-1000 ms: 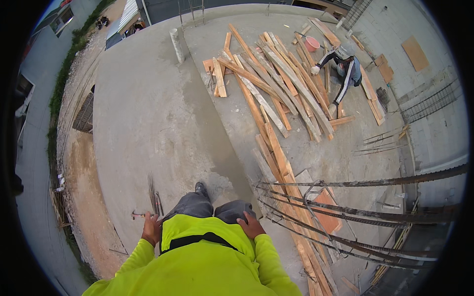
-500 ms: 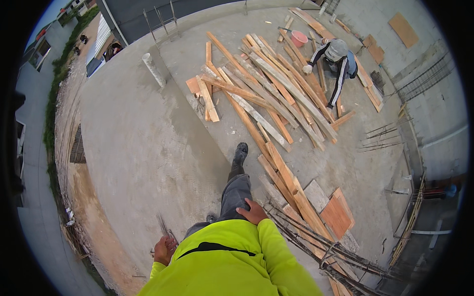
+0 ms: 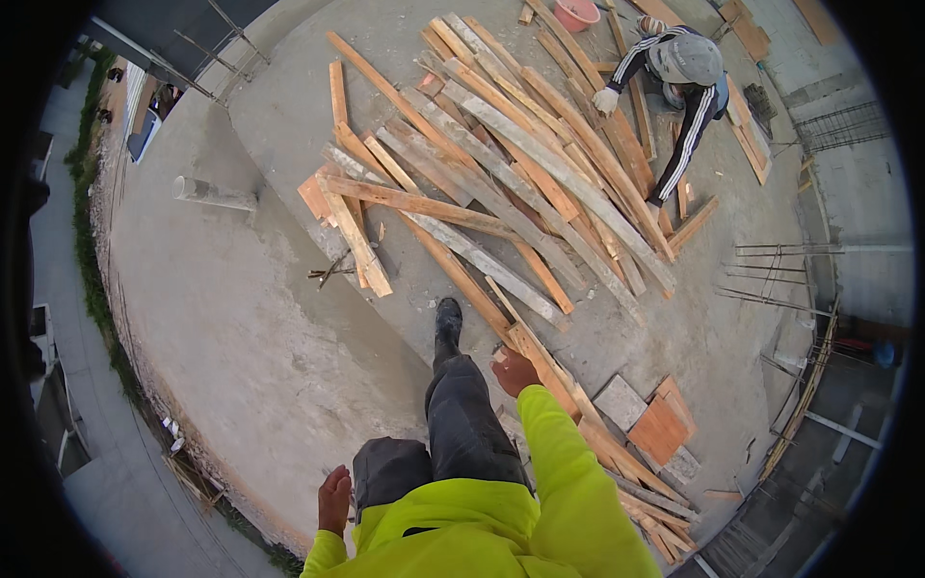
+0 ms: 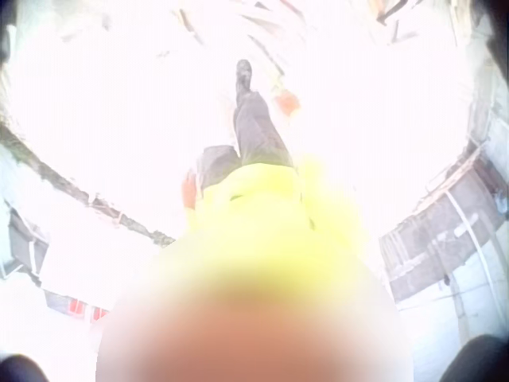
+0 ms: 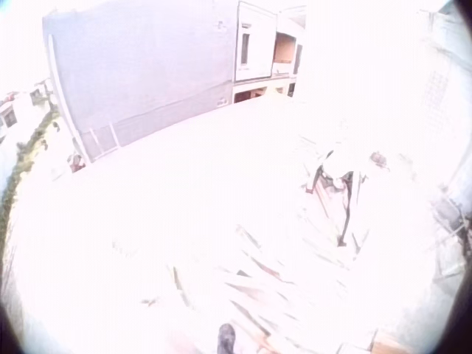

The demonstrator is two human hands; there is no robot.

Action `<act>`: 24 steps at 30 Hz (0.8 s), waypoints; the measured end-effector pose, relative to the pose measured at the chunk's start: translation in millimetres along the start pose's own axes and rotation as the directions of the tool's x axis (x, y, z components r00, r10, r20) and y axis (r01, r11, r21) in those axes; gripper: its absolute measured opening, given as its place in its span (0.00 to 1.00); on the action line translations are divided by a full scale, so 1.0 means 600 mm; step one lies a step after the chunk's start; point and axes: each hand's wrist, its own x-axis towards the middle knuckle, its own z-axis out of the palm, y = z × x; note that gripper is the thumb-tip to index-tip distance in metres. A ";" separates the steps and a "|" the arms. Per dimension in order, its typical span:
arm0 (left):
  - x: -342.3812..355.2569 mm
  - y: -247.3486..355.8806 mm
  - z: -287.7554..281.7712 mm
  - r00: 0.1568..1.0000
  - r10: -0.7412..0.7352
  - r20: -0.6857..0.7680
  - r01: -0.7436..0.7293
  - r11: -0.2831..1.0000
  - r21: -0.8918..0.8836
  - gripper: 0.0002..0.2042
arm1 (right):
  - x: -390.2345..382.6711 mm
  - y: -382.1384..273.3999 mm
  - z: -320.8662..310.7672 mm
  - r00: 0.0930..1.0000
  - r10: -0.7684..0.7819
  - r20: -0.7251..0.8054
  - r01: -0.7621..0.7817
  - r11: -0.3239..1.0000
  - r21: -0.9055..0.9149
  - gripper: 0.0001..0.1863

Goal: The person selects a wooden plank from a pile and uses it as a straightedge to level wet concrete on a rooftop. They scoop mortar from a bucket with a trowel, apply it along the plank, and repeatedly drag the plank to smooth the surface.

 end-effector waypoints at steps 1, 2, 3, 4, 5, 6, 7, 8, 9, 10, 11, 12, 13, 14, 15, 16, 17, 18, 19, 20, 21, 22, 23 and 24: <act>0.026 0.057 0.029 0.988 0.151 0.012 -0.151 0.988 0.028 0.22 | 0.044 0.005 -0.019 1.000 0.002 0.004 -0.001 0.998 -0.067 0.32; 0.047 0.105 0.058 0.987 0.161 0.020 -0.163 0.979 0.126 0.23 | 0.085 0.011 -0.033 1.000 0.001 0.012 0.001 0.991 -0.135 0.33; 0.066 0.147 0.089 0.982 0.184 0.030 -0.186 0.961 0.203 0.24 | 0.131 0.014 -0.045 1.000 -0.008 0.021 0.011 0.986 -0.167 0.33; 0.086 0.185 0.118 0.977 0.208 0.049 -0.213 0.935 0.284 0.24 | 0.179 0.015 -0.056 1.000 -0.012 0.026 0.017 0.981 -0.192 0.34; 0.109 0.216 0.149 0.957 0.275 0.086 -0.287 0.877 0.385 0.25 | 0.225 0.013 -0.058 1.000 0.006 0.023 0.000 0.973 -0.232 0.34; 0.133 0.241 0.183 0.931 0.339 0.136 -0.361 0.803 0.474 0.25 | 0.274 0.004 -0.055 0.999 -0.032 -0.030 0.021 0.949 -0.314 0.34; 0.160 0.259 0.217 0.885 0.421 0.198 -0.457 0.708 0.538 0.26 | 0.322 -0.004 -0.051 0.996 -0.069 -0.050 0.051 0.949 -0.312 0.34; 0.187 0.276 0.246 0.882 0.414 0.228 -0.465 0.675 0.574 0.26 | 0.368 -0.018 -0.045 0.991 -0.125 -0.053 0.105 0.953 -0.284 0.33; 0.213 0.288 0.277 0.865 0.428 0.261 -0.493 0.637 0.592 0.27 | 0.415 -0.034 -0.037 0.987 -0.149 -0.056 0.126 0.949 -0.290 0.32; 0.237 0.298 0.306 0.869 0.401 0.292 -0.491 0.621 0.611 0.28 | 0.458 -0.056 -0.027 0.975 -0.215 -0.049 0.190 0.932 -0.308 0.31; 0.259 0.300 0.336 0.839 0.397 0.372 -0.533 0.465 0.707 0.28 | 0.508 -0.073 -0.012 0.971 -0.241 -0.012 0.221 0.909 -0.353 0.31; 0.272 0.305 0.352 0.829 0.345 0.440 -0.543 0.308 0.781 0.29 | 0.547 -0.089 0.000 0.950 -0.310 -0.019 0.285 0.895 -0.342 0.32; 0.289 0.316 0.360 0.816 0.297 0.497 -0.551 0.139 0.823 0.29 | 0.593 -0.113 0.012 0.949 -0.315 -0.018 0.289 0.891 -0.349 0.32; 0.309 0.319 0.367 0.810 0.291 0.510 -0.564 0.142 0.814 0.29 | 0.634 -0.122 0.029 0.908 -0.410 -0.084 0.363 0.871 -0.331 0.32; 0.315 0.324 0.365 0.815 0.277 0.509 -0.561 0.157 0.813 0.29 | 0.675 -0.130 0.043 0.890 -0.442 -0.112 0.384 0.860 -0.337 0.32; 0.323 0.328 0.360 0.826 0.266 0.497 -0.547 0.168 0.820 0.29 | 0.709 -0.128 0.052 0.861 -0.489 -0.141 0.407 0.828 -0.386 0.32; 0.336 0.333 0.353 0.835 0.244 0.493 -0.540 0.196 0.819 0.28 | 0.748 -0.130 0.066 0.827 -0.536 -0.170 0.425 0.794 -0.435 0.31; 0.344 0.339 0.342 0.846 0.221 0.485 -0.528 0.220 0.820 0.28 | 0.780 -0.129 0.081 0.801 -0.557 -0.219 0.383 0.759 -0.526 0.32; 0.352 0.342 0.337 0.855 0.203 0.478 -0.517 0.246 0.820 0.28 | 0.803 -0.119 0.088 0.767 -0.587 -0.259 0.338 0.713 -0.614 0.32; 0.359 0.348 0.331 0.863 0.182 0.472 -0.504 0.236 0.831 0.27 | 0.823 -0.113 0.093 0.767 -0.579 -0.277 0.317 0.717 -0.621 0.31; 0.360 0.348 0.330 0.871 0.158 0.465 -0.491 0.229 0.841 0.27 | 0.836 -0.103 0.096 0.774 -0.568 -0.281 0.298 0.717 -0.630 0.31; 0.362 0.352 0.329 0.878 0.136 0.458 -0.478 0.221 0.850 0.26 | 0.845 -0.099 0.095 0.831 -0.498 -0.248 0.247 0.729 -0.639 0.30; 0.367 0.357 0.326 0.868 0.163 0.469 -0.496 0.243 0.833 0.26 | 0.855 -0.101 0.093 0.822 -0.518 -0.236 0.280 0.728 -0.626 0.29; 0.370 0.362 0.326 0.870 0.152 0.470 -0.494 0.251 0.833 0.26 | 0.857 -0.099 0.085 0.858 -0.480 -0.184 0.279 0.736 -0.617 0.28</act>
